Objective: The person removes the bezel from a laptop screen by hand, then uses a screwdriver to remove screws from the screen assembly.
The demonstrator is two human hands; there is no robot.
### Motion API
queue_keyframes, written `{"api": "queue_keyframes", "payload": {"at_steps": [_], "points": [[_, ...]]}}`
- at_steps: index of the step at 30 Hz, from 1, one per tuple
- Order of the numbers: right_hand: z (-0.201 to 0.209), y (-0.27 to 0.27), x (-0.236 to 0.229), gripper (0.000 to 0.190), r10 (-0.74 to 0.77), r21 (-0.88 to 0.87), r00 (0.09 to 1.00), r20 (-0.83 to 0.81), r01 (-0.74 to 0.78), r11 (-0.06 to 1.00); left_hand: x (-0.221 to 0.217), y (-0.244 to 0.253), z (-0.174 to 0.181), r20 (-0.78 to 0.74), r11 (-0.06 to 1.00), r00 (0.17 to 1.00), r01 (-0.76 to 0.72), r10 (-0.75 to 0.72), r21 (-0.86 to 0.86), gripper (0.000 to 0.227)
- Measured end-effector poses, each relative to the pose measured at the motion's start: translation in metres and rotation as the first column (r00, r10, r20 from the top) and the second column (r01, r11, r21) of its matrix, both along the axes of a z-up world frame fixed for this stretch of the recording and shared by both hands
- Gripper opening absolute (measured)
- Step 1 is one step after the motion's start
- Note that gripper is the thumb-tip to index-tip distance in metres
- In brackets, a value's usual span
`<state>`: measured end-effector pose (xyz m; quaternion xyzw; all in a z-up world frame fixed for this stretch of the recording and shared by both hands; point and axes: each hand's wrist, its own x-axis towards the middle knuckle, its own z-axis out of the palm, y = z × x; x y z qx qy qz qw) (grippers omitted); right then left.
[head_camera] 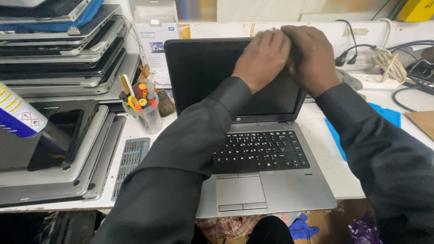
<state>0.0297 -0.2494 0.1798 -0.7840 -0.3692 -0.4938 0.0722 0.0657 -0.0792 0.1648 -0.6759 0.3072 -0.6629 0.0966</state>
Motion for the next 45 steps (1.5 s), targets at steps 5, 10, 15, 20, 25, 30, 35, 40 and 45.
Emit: {"api": "queue_keyframes", "payload": {"at_steps": [5,10,15,20,25,30,35,40,45], "points": [[-0.005,-0.002,0.002,0.039,-0.013,-0.003,0.999,0.05,0.013,1.0,-0.009,0.048,0.001,0.073,0.993,0.991,-0.107,0.111,-0.058,0.005],[-0.009,-0.003,0.005,0.048,-0.075,-0.011,0.995,0.066,0.076,0.997,-0.007,0.061,0.0,0.047,0.993,0.993,-0.108,0.11,-0.052,0.005],[0.0,0.03,0.001,0.056,-0.087,-0.02,0.992,0.087,0.089,0.996,-0.001,0.063,0.003,0.028,0.998,0.998,-0.059,0.059,0.001,0.01],[-0.002,0.056,0.001,0.035,-0.021,0.014,0.999,0.037,0.021,1.0,-0.014,0.09,0.004,0.025,0.999,0.999,-0.042,0.042,-0.001,0.014],[-0.009,0.057,0.005,0.034,-0.019,0.049,0.998,0.055,0.017,0.999,-0.013,0.119,-0.003,0.012,0.984,0.987,-0.161,0.162,-0.071,0.013],[-0.009,0.06,-0.005,0.036,0.04,0.051,0.994,0.106,-0.046,0.998,-0.018,0.119,0.003,0.0,0.992,0.993,-0.119,0.12,-0.046,0.015],[-0.004,0.06,-0.008,0.038,0.006,0.07,0.994,0.107,-0.014,0.997,-0.024,0.124,0.008,0.014,0.996,0.999,-0.033,0.034,-0.087,0.018],[-0.007,0.061,-0.009,0.034,-0.041,0.069,0.995,0.095,0.034,0.997,-0.027,0.143,0.002,-0.066,0.989,0.995,-0.078,0.071,-0.125,0.022],[-0.007,0.071,-0.012,0.043,-0.062,0.112,0.986,0.155,0.045,0.993,-0.03,0.155,-0.001,-0.031,0.975,0.993,-0.118,0.114,-0.187,0.023]]}}
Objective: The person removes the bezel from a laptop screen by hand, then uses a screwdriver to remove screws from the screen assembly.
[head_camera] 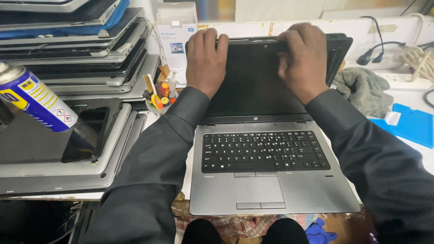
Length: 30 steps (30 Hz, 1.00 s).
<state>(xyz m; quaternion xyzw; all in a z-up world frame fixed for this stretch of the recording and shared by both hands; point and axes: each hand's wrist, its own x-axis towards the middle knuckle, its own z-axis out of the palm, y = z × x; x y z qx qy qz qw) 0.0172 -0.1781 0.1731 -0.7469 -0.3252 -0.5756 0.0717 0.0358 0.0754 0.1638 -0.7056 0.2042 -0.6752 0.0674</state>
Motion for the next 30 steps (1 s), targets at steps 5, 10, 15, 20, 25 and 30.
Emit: {"api": "queue_keyframes", "payload": {"at_steps": [5,10,15,20,25,30], "points": [[0.001,0.008,0.011,0.053,0.002,-0.064,0.999,-0.034,-0.004,0.998,0.0,0.004,-0.002,-0.062,0.998,0.996,0.058,-0.057,0.018,0.035],[-0.006,0.008,0.013,0.033,-0.064,-0.091,0.997,-0.039,0.06,0.994,0.0,0.028,-0.006,-0.109,0.996,0.991,0.069,-0.075,-0.054,0.039],[-0.004,0.01,0.011,0.041,-0.065,-0.065,0.996,-0.054,0.061,0.996,-0.009,0.032,-0.003,-0.154,0.99,0.985,0.052,-0.073,-0.135,0.032],[-0.005,0.01,0.01,0.044,-0.047,-0.06,0.997,-0.054,0.044,0.997,-0.007,0.029,-0.01,-0.219,0.977,0.97,0.055,-0.101,-0.205,0.04],[-0.004,0.013,0.003,0.048,-0.021,-0.05,1.0,-0.011,0.02,0.999,-0.029,0.02,-0.017,-0.301,0.928,0.938,0.048,-0.169,-0.37,0.063],[-0.008,0.039,-0.041,0.064,0.033,0.095,0.994,-0.103,-0.024,0.995,-0.039,0.01,-0.038,-0.361,0.771,0.888,-0.013,-0.283,-0.637,0.09]]}}
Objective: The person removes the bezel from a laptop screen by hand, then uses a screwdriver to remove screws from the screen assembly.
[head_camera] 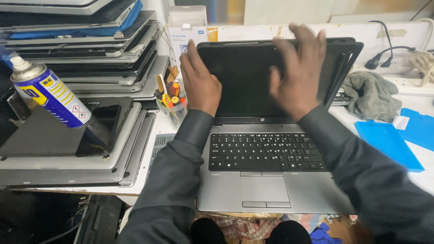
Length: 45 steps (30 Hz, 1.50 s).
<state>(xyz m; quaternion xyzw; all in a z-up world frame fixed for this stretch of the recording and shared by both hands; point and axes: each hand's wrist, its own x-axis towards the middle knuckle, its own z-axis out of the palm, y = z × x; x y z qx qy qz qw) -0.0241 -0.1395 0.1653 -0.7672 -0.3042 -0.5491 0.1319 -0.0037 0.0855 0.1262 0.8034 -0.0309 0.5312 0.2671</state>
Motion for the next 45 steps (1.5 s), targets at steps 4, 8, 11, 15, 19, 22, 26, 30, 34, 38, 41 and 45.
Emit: {"api": "queue_keyframes", "payload": {"at_steps": [4,8,11,15,19,22,26,30,34,38,41,45], "points": [[-0.048,0.038,-0.027,0.046,0.272,0.085,0.962,0.023,-0.273,0.958,0.009,-0.001,-0.007,-0.022,1.0,1.0,-0.013,0.013,0.0,0.086],[-0.081,0.064,-0.044,0.056,0.065,-0.115,0.786,-0.615,-0.17,0.979,-0.005,-0.007,-0.003,-0.091,0.991,0.987,-0.13,0.13,0.005,0.084],[-0.075,0.07,-0.059,0.066,-0.175,-0.316,0.661,-0.73,-0.1,0.943,-0.007,-0.008,-0.005,-0.168,0.993,0.979,-0.117,0.114,-0.01,0.077],[-0.085,0.062,-0.055,0.061,-0.255,-0.403,0.684,-0.683,-0.062,0.913,-0.009,-0.015,-0.004,-0.128,0.985,0.976,-0.172,0.174,0.029,0.071],[-0.113,0.054,-0.031,0.063,-0.285,-0.406,0.673,-0.683,-0.025,0.913,-0.008,-0.014,-0.009,-0.115,0.987,0.98,-0.159,0.162,0.038,0.07],[-0.117,0.052,-0.028,0.063,-0.285,-0.398,0.67,-0.686,-0.018,0.917,-0.011,-0.014,-0.012,-0.101,0.986,0.981,-0.162,0.164,0.024,0.072],[-0.113,0.052,-0.029,0.06,-0.26,-0.374,0.682,-0.684,-0.022,0.927,-0.017,-0.011,-0.025,-0.112,0.994,0.991,-0.082,0.074,-0.067,0.079],[-0.105,0.05,-0.034,0.054,-0.223,-0.325,0.663,-0.714,-0.032,0.945,-0.017,-0.014,-0.03,-0.134,0.994,0.987,-0.097,0.09,-0.052,0.081],[-0.112,0.046,-0.023,0.054,-0.23,-0.334,0.679,-0.697,-0.024,0.942,-0.022,-0.015,-0.041,-0.131,0.995,0.989,-0.073,0.064,-0.066,0.085],[-0.111,0.044,-0.024,0.049,-0.209,-0.321,0.684,-0.699,-0.039,0.946,-0.029,-0.017,-0.045,-0.195,0.994,0.977,-0.095,0.081,-0.062,0.09],[-0.107,0.044,-0.023,0.049,-0.203,-0.317,0.678,-0.707,-0.047,0.947,-0.031,-0.019,-0.044,-0.228,0.993,0.97,-0.098,0.082,-0.06,0.087],[-0.105,0.044,-0.026,0.049,-0.202,-0.312,0.656,-0.728,-0.053,0.949,-0.03,-0.018,-0.046,-0.213,0.991,0.976,-0.071,0.046,-0.113,0.085]]}}
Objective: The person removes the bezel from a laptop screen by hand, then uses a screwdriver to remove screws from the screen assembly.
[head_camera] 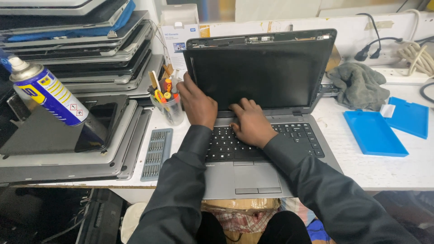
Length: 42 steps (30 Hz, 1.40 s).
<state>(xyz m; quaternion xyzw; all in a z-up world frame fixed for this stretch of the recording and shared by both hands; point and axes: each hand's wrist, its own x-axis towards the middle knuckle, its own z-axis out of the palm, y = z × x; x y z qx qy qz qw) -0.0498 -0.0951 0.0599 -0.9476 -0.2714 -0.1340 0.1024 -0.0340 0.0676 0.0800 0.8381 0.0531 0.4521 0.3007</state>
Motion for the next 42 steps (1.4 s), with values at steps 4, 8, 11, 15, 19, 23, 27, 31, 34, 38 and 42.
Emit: {"api": "queue_keyframes", "payload": {"at_steps": [4,8,11,15,19,23,27,31,34,38,42], "points": [[0.003,-0.002,0.0,0.047,-0.013,-0.019,1.0,0.012,0.014,1.0,-0.01,0.006,-0.002,0.006,0.999,0.999,0.036,-0.036,-0.029,0.081],[0.004,-0.003,0.0,0.035,-0.026,-0.004,1.0,0.006,0.026,1.0,-0.008,0.019,-0.013,0.053,0.986,0.986,0.157,-0.16,0.061,0.075],[-0.004,-0.006,0.006,0.028,-0.032,0.013,0.999,0.018,0.031,0.999,-0.002,0.025,-0.025,0.043,0.975,0.976,0.208,-0.211,0.073,0.073],[-0.017,-0.008,0.017,0.022,-0.019,0.054,0.999,0.039,0.016,0.998,0.009,0.042,-0.049,0.001,0.951,0.953,0.303,-0.304,-0.06,0.071],[-0.014,-0.008,0.017,0.022,-0.043,0.044,0.999,0.029,0.042,0.998,-0.018,0.037,-0.028,-0.066,0.933,0.937,0.331,-0.342,-0.14,0.06],[-0.02,-0.016,0.027,0.017,-0.082,0.082,0.995,0.062,0.077,0.994,-0.017,0.042,-0.033,-0.15,0.931,0.924,0.327,-0.351,-0.165,0.053],[-0.023,-0.033,0.037,0.013,-0.172,0.142,0.985,0.027,0.167,0.976,-0.025,0.04,-0.025,-0.176,0.927,0.923,0.303,-0.344,-0.223,0.051],[-0.021,-0.025,0.034,0.013,-0.152,0.118,0.987,0.057,0.145,0.982,-0.028,0.045,-0.02,-0.159,0.917,0.919,0.319,-0.362,-0.24,0.046],[-0.019,-0.024,0.032,0.016,-0.165,0.104,0.985,0.04,0.16,0.982,-0.019,0.052,-0.028,-0.222,0.911,0.897,0.326,-0.382,-0.252,0.041],[-0.016,-0.023,0.029,0.017,-0.184,0.093,0.982,0.035,0.18,0.979,-0.01,0.059,-0.041,-0.407,0.952,0.863,0.244,-0.299,-0.182,0.038],[-0.015,-0.025,0.028,0.017,-0.167,0.027,0.986,0.03,0.166,0.986,-0.019,0.054,-0.034,-0.383,0.928,0.862,0.225,-0.331,-0.297,0.041]]}}
